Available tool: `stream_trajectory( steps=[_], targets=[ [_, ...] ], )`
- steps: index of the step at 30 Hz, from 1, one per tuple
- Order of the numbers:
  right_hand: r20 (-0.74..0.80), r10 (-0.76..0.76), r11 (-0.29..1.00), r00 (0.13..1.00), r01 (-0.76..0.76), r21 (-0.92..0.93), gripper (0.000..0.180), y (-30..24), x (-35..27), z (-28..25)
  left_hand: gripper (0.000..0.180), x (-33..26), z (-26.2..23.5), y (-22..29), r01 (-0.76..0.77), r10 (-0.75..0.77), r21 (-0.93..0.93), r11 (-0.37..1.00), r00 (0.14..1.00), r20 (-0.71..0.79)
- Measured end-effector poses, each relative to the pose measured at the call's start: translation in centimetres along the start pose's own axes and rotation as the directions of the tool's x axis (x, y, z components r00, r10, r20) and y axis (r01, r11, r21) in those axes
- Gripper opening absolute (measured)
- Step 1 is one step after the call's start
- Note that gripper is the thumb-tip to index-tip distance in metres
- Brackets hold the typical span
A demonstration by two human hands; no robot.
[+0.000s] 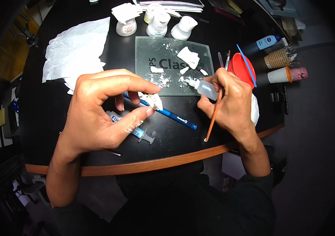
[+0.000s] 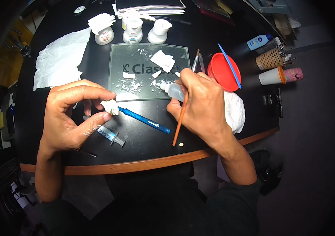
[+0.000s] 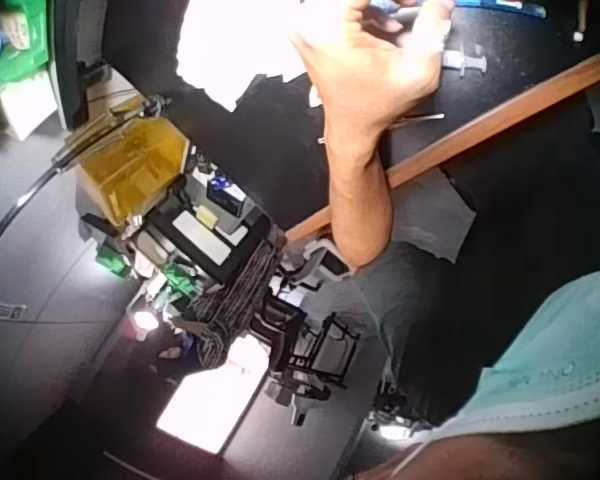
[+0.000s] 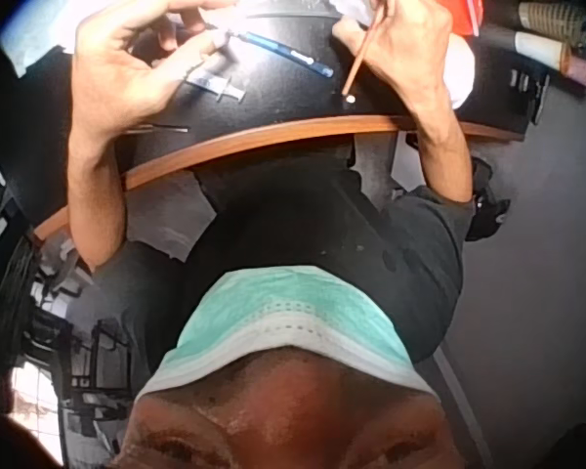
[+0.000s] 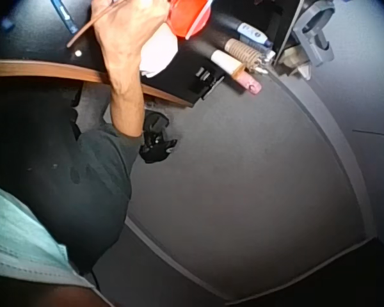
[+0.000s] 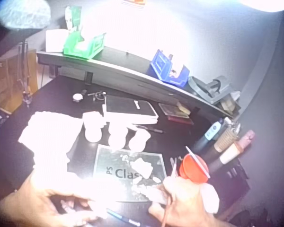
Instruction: The person applies a white paste to a small white lattice object using a fine brush. They repeatedly dip the brush into a red bowl and wipe it on a tissue, then apply the paste to the object's surface.
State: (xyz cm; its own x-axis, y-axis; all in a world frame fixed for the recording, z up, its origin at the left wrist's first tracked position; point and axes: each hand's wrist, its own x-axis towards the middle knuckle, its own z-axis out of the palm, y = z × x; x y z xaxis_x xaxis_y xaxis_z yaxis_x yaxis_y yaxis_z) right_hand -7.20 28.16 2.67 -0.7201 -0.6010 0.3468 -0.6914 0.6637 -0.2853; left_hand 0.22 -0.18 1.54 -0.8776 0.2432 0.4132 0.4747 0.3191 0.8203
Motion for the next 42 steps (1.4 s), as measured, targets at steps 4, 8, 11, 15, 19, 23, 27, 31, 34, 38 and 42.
stream_trajectory(
  steps=[4, 8, 11, 15, 19, 23, 27, 31, 34, 38, 42],
  targets=[
    [0.016, 0.019, 1.000, 1.000, -0.019, 0.009, 0.032, -0.2, 0.5, 0.3, 0.029, 0.0, -0.1, 0.0, 0.010, -0.010, -0.010, 1.000, 1.000, -0.007],
    [0.017, 0.009, 1.000, 1.000, -0.009, -0.002, 0.032, -0.1, 0.4, 0.5, 0.026, 0.1, 0.2, -0.3, -0.023, 0.022, -0.017, 1.000, 0.998, -0.062],
    [-0.010, 0.018, 0.999, 1.000, -0.018, 0.042, 0.032, -0.1, 0.3, 0.5, 0.026, 0.1, 0.2, -0.4, -0.023, 0.022, -0.018, 1.000, 0.998, -0.064],
    [-0.038, 0.059, 0.995, 0.998, -0.056, 0.087, 0.033, 0.1, 0.3, 0.2, 0.028, 0.0, -0.1, -0.3, -0.012, 0.011, -0.012, 1.000, 0.999, -0.034],
    [-0.151, 0.247, 0.853, 0.957, -0.141, 0.503, 0.037, 2.0, 1.4, -0.3, 0.029, 0.0, 0.0, -0.4, 0.022, -0.022, -0.062, 0.998, 1.000, 0.003],
    [-0.253, 0.255, 0.888, 0.933, -0.122, 0.443, 0.037, 5.6, 4.6, 0.8, 0.028, -0.1, 0.1, -0.5, 0.051, -0.049, -0.114, 0.992, 0.999, 0.022],
    [-0.268, 0.317, 0.939, 0.910, -0.261, 0.227, 0.040, 8.1, 7.6, 2.6, 0.029, -0.1, 0.1, -0.6, 0.094, -0.092, -0.103, 0.990, 0.995, 0.025],
    [-0.173, 0.383, 0.924, 0.907, -0.374, 0.084, 0.043, 9.0, 9.7, 2.9, 0.030, 0.2, -0.1, -0.4, 0.101, -0.099, -0.085, 0.991, 0.995, 0.028],
    [-0.055, 0.394, 0.918, 0.918, -0.395, -0.021, 0.046, 9.3, 10.2, 3.1, 0.030, 0.3, -0.2, -0.2, 0.103, -0.101, -0.075, 0.992, 0.994, 0.030],
    [-0.177, 0.344, 0.939, 0.922, -0.341, 0.047, 0.044, 8.3, 8.9, 1.7, 0.030, 0.2, -0.8, -0.2, 0.084, -0.084, -0.046, 0.995, 0.996, 0.013],
    [-0.285, 0.316, 0.918, 0.905, -0.215, 0.333, 0.034, 9.1, 4.9, -3.2, 0.029, 0.1, -1.4, -0.1, 0.102, -0.106, -0.053, 0.993, 0.992, -0.076]
  ],
)
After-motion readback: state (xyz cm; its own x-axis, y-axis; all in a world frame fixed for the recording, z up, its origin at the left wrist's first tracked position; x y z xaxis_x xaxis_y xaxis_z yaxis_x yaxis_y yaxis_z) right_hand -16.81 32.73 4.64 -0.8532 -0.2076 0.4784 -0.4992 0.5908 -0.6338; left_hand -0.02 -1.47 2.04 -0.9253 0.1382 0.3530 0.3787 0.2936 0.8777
